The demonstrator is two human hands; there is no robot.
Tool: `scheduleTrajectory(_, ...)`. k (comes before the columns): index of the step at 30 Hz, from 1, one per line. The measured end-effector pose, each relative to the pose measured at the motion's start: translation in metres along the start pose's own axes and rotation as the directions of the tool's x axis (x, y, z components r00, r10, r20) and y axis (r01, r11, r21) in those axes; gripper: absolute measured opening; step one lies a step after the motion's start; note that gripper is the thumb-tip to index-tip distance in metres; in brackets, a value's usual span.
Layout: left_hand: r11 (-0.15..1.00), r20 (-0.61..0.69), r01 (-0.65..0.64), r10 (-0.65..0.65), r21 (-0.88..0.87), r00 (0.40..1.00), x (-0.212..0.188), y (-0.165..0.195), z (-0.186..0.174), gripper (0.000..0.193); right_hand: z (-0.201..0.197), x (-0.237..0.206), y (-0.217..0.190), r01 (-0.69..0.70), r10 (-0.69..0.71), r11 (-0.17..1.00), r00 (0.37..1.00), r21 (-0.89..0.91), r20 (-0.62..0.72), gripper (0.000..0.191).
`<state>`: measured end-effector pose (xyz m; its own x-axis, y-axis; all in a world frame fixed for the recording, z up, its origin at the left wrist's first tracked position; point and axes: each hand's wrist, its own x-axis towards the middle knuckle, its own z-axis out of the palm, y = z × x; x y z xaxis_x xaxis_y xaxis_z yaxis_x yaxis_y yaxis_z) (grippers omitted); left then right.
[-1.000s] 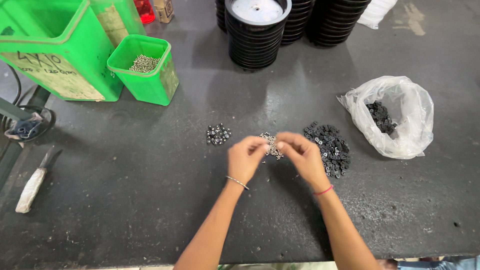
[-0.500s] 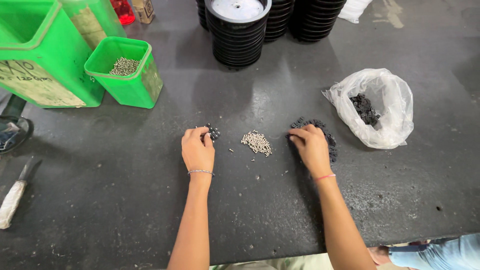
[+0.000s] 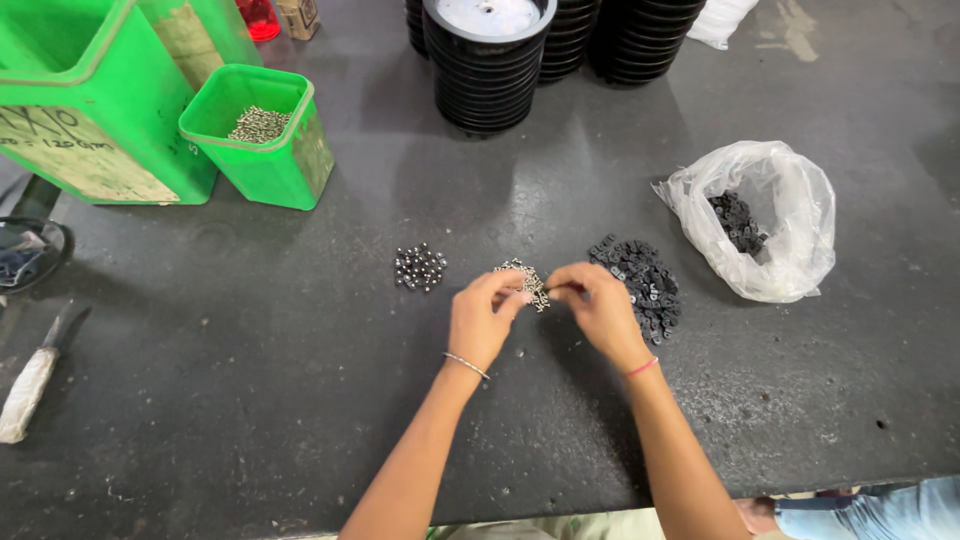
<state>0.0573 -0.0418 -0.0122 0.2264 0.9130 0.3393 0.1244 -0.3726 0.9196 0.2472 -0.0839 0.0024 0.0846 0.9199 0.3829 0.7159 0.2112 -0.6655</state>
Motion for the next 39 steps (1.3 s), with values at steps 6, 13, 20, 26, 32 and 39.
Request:
scheduleTrajectory(6, 0.976, 0.063, 0.207, -0.203, -0.061, 0.977, -0.002, -0.004, 0.002, 0.014, -0.004, 0.000, -0.018, -0.159, 0.143, 0.977, 0.983, 0.141, 0.117, 0.015)
scheduleTrajectory(13, 0.954, -0.042, 0.273, -0.280, -0.124, 0.959, 0.002, -0.012, 0.002, 0.016, -0.017, 0.001, -0.018, -0.144, 0.168, 0.979, 0.969, -0.142, 0.181, 0.020)
scheduleTrajectory(20, 0.941, -0.006, 0.313, -0.317, -0.129, 0.948, 0.002, -0.016, 0.002, 0.016, -0.011, 0.000, -0.022, -0.122, 0.160, 0.973, 0.969, -0.197, 0.189, 0.016)
scheduleTrajectory(26, 0.948, 0.021, 0.304, -0.303, -0.094, 0.953, 0.001, -0.012, 0.003, 0.019, -0.007, 0.000, -0.022, -0.119, 0.129, 0.990, 0.982, -0.078, 0.141, 0.013)
scheduleTrajectory(32, 0.966, 0.011, 0.244, -0.244, -0.088, 0.970, -0.001, -0.009, 0.004, 0.018, 0.002, 0.000, -0.029, -0.095, 0.092, 0.992, 0.995, 0.078, 0.045, 0.015)
scheduleTrajectory(39, 0.974, 0.050, 0.200, -0.196, -0.102, 0.979, -0.003, -0.006, 0.003, 0.016, 0.005, -0.001, -0.024, -0.113, 0.110, 0.988, 0.993, 0.107, 0.034, 0.015)
